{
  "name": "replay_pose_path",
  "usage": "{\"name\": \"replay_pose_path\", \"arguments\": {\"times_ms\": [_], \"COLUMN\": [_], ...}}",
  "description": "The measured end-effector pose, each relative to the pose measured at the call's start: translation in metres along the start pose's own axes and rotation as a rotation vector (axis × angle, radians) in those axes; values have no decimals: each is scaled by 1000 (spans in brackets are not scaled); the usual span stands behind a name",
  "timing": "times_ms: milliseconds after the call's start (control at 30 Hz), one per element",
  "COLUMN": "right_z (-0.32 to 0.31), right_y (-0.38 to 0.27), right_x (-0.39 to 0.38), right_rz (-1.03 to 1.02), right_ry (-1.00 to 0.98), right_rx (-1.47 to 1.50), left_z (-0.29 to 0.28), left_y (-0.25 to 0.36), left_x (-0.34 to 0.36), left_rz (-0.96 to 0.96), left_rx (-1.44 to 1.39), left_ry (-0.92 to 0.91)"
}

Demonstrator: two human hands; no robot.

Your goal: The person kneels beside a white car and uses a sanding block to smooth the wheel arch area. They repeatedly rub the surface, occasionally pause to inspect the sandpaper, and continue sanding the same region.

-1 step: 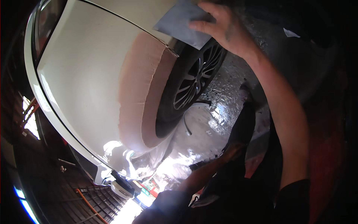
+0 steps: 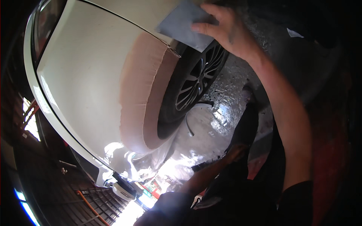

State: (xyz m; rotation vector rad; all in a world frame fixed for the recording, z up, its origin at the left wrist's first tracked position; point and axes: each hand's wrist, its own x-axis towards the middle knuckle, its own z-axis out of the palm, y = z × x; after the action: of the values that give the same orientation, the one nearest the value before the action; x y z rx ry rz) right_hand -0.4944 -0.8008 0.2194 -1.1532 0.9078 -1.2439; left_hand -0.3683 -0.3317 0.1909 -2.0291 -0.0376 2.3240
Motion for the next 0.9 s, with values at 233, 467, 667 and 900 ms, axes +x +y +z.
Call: {"name": "replay_pose_path", "arguments": {"times_ms": [233, 467, 667, 900], "right_z": [16, 13, 12, 12], "right_y": [2, 4, 1, 5], "right_x": [-20, -29, -25, -36], "right_rz": [71, 69, 74, 85], "right_ry": [60, 45, 47, 53], "right_rx": [39, 51, 43, 2], "left_z": [-3, -6, -2, -1], "left_y": [9, 15, 17, 21], "left_x": [0, 1, -2, -3], "left_rz": [-40, -67, -29, -48], "left_rx": [4, 7, -45, -30], "left_ry": [23, -2, 2, 37]}}
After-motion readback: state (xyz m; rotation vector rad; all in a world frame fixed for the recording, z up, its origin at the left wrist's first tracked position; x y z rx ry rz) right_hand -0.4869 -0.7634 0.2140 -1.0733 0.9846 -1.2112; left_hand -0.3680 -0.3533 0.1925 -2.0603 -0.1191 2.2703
